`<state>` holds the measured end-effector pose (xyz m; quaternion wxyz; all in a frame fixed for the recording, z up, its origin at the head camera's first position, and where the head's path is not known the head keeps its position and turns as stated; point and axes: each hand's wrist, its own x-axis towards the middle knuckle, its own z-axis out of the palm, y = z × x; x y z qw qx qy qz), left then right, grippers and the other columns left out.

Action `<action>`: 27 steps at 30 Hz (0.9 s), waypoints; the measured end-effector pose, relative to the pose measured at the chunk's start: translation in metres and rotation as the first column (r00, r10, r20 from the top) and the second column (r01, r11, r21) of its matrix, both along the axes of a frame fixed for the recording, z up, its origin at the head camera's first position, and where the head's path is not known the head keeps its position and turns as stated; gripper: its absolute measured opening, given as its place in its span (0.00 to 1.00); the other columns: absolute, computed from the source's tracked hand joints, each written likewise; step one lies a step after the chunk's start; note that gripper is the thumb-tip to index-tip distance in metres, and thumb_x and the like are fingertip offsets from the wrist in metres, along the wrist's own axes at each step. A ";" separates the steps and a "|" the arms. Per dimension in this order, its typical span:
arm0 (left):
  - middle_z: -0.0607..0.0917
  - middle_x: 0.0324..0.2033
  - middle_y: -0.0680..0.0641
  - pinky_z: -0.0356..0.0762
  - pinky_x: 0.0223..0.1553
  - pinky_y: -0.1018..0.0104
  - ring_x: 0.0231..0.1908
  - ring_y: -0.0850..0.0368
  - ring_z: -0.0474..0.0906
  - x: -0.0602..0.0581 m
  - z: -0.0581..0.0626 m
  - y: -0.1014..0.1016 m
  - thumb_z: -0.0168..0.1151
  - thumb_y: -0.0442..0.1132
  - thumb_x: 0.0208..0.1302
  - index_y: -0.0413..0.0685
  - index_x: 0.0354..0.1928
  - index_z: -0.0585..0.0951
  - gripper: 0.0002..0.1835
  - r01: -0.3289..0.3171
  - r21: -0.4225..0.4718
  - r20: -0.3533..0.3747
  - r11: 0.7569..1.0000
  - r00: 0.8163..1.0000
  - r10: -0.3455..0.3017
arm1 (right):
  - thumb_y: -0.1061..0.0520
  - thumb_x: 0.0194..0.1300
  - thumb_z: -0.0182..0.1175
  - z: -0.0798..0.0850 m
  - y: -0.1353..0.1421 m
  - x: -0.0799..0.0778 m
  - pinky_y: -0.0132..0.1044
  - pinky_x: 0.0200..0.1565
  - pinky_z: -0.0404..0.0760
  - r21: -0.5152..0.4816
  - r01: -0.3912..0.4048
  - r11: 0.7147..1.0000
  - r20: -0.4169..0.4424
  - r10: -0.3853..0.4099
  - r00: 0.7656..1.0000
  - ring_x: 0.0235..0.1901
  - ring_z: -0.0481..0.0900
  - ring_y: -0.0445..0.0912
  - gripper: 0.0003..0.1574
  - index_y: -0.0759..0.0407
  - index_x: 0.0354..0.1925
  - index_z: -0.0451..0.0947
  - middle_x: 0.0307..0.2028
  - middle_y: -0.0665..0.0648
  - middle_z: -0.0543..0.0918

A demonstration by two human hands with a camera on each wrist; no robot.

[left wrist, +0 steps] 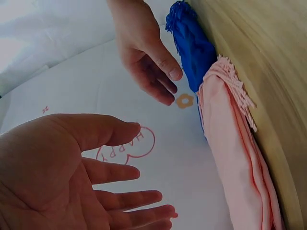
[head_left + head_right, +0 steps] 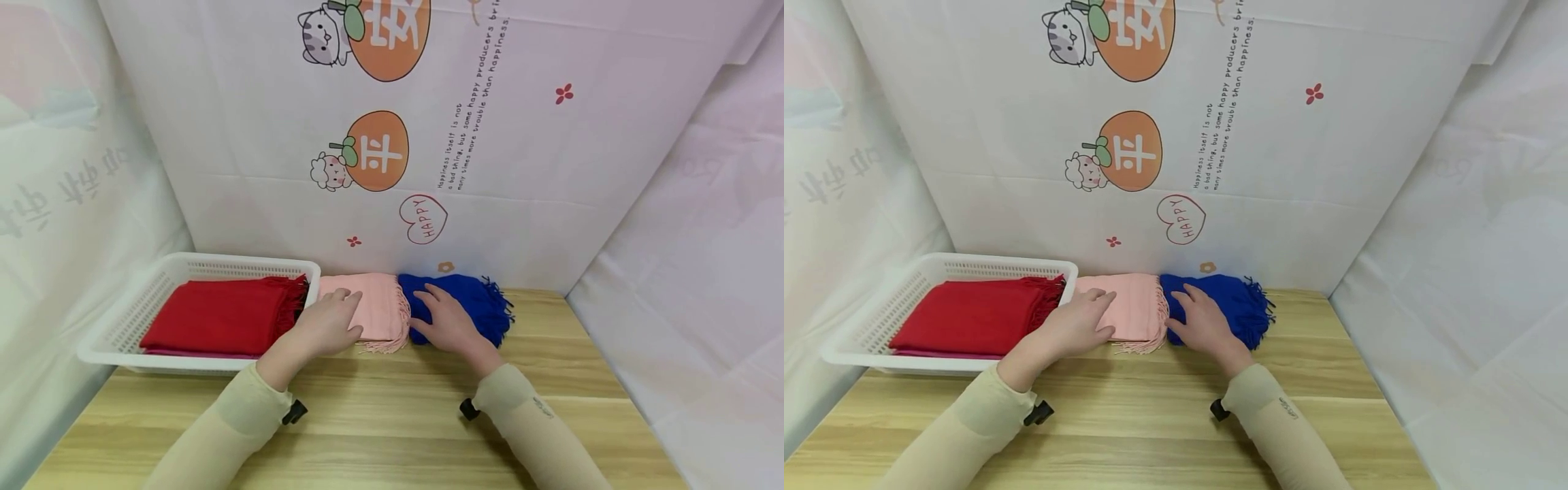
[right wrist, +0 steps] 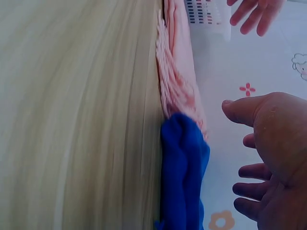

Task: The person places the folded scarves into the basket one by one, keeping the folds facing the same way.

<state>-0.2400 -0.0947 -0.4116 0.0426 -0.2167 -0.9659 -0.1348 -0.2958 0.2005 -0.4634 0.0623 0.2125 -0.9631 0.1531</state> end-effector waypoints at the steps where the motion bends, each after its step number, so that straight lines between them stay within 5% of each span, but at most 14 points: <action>1: 0.77 0.73 0.31 0.81 0.65 0.36 0.71 0.33 0.76 0.000 -0.001 0.002 0.68 0.46 0.75 0.35 0.79 0.73 0.37 0.002 -0.002 0.003 1.000 1.000 -0.002 | 0.42 0.79 0.70 0.000 0.003 0.000 0.69 0.76 0.66 0.001 0.000 1.000 0.003 0.000 1.000 0.81 0.64 0.67 0.44 0.56 0.83 0.70 0.84 0.68 0.63; 27: 0.75 0.76 0.38 0.81 0.66 0.39 0.73 0.39 0.76 -0.018 -0.013 0.050 0.66 0.50 0.79 0.44 0.84 0.69 0.38 0.045 0.074 0.094 0.996 0.994 -0.052 | 0.46 0.80 0.69 -0.001 0.095 -0.015 0.73 0.75 0.66 0.082 0.033 0.996 0.012 -0.035 0.999 0.79 0.64 0.72 0.42 0.62 0.81 0.71 0.81 0.73 0.66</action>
